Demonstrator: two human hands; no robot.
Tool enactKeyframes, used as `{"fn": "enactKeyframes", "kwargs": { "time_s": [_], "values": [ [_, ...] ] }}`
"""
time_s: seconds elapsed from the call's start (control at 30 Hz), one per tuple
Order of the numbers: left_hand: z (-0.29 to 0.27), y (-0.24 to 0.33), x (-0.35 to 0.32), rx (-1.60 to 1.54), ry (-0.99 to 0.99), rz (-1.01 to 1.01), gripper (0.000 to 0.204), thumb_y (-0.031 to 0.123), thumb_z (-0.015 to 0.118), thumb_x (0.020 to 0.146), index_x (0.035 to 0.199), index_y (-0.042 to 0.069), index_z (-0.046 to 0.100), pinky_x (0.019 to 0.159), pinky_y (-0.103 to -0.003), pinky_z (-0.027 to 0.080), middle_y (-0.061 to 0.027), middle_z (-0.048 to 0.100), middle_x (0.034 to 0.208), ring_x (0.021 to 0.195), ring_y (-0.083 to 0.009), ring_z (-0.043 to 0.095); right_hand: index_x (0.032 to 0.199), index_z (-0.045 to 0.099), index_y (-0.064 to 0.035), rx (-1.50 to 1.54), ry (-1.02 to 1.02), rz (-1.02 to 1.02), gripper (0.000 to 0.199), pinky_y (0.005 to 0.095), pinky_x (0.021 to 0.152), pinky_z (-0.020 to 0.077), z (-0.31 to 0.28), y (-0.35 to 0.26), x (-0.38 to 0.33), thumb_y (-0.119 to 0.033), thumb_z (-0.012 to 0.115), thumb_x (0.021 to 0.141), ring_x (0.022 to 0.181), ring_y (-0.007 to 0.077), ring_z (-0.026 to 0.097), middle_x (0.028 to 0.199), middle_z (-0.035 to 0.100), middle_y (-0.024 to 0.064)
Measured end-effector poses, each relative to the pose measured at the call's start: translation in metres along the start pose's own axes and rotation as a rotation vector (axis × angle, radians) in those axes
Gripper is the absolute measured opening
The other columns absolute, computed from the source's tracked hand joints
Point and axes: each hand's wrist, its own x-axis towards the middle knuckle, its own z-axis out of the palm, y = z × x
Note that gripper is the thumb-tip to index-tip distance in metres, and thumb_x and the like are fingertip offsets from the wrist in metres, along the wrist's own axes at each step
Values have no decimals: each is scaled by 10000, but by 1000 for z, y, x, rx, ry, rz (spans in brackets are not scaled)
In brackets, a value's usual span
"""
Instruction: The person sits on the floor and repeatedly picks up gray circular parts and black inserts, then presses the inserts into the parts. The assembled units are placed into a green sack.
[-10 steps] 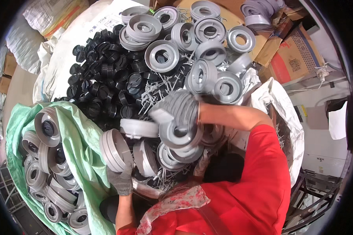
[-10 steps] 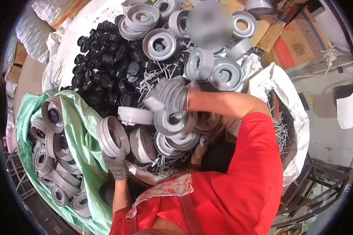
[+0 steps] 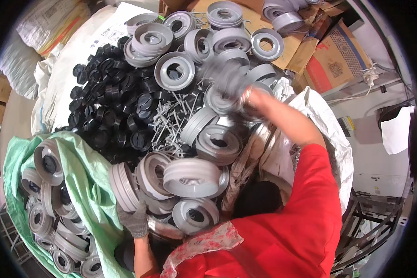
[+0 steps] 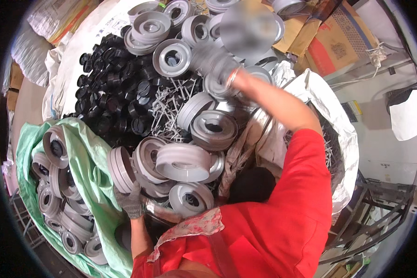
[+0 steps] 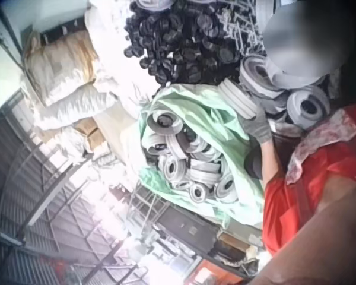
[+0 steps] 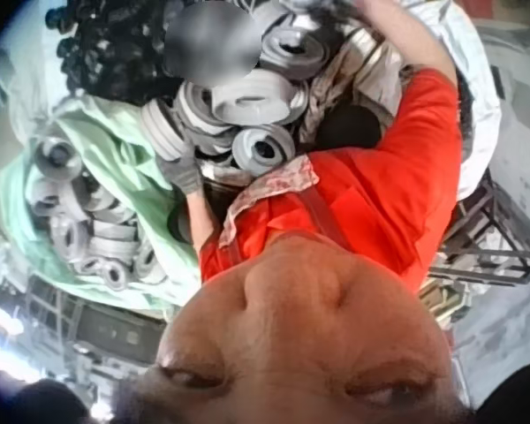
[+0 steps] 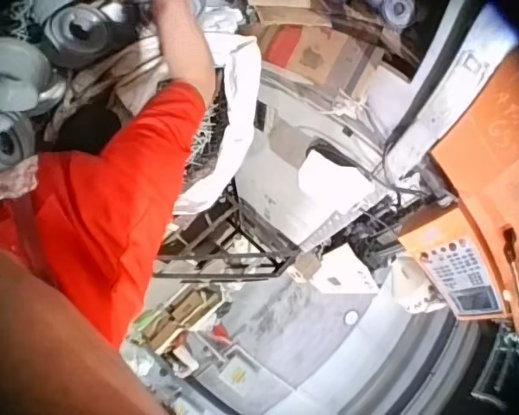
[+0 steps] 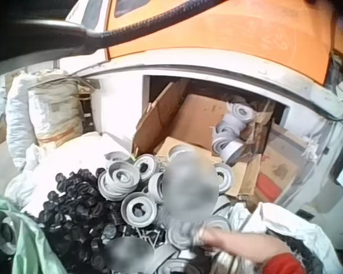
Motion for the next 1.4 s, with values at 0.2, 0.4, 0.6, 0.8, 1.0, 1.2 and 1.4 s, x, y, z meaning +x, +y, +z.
{"fn": "enactKeyframes", "kwargs": {
  "time_s": [0.2,0.4,0.6,0.8,1.0,1.2,1.4],
  "values": [
    [6,-23,7,161,-79,81,563,110,767,685,1151,-70,507,762,-318,483,-116,591,987,813,-187,574,1308,469,-31,616,-550,773,796,384,987,367,217,192,-28,-670,428,836,1174,356,502,1254,544,201],
    [14,-24,3,105,-93,42,569,44,763,698,1180,-81,489,743,-306,491,-123,592,1010,828,-173,575,1213,530,-50,588,-757,510,557,378,949,406,203,120,-18,-449,476,828,1121,325,530,1200,572,176],
    [19,-17,7,-15,-72,-84,650,99,797,665,1206,-88,489,854,-335,464,-153,595,1076,923,-215,577,1088,606,-78,1081,-484,-454,288,362,890,466,118,30,-28,-170,533,825,1042,282,577,1134,607,135],
    [18,-4,7,-51,-68,45,602,100,798,675,1179,-58,508,805,-336,488,-126,611,1002,854,-198,592,1103,623,-24,1331,-517,-872,438,369,844,471,31,-54,-19,-397,583,876,953,284,606,1038,642,156],
    [11,-19,-1,-44,-58,59,545,89,791,682,1129,-64,519,765,-330,499,-122,615,961,826,-192,592,1094,632,-85,1637,-898,-469,261,308,930,432,-58,-27,6,-224,548,890,1038,220,585,1081,639,76],
    [16,-13,6,109,-75,96,620,115,799,658,1187,-53,523,819,-348,483,-137,624,1014,880,-212,601,1042,655,-69,718,-545,373,589,401,880,449,115,121,37,-585,531,787,1005,312,598,1090,627,173],
    [15,9,3,-33,-118,-46,660,79,780,666,1241,-52,484,835,-317,473,-123,614,1060,910,-190,586,1456,251,-126,539,-1029,404,1133,453,1104,235,123,33,33,-815,527,600,1364,421,226,1489,179,260]
  ]
}}
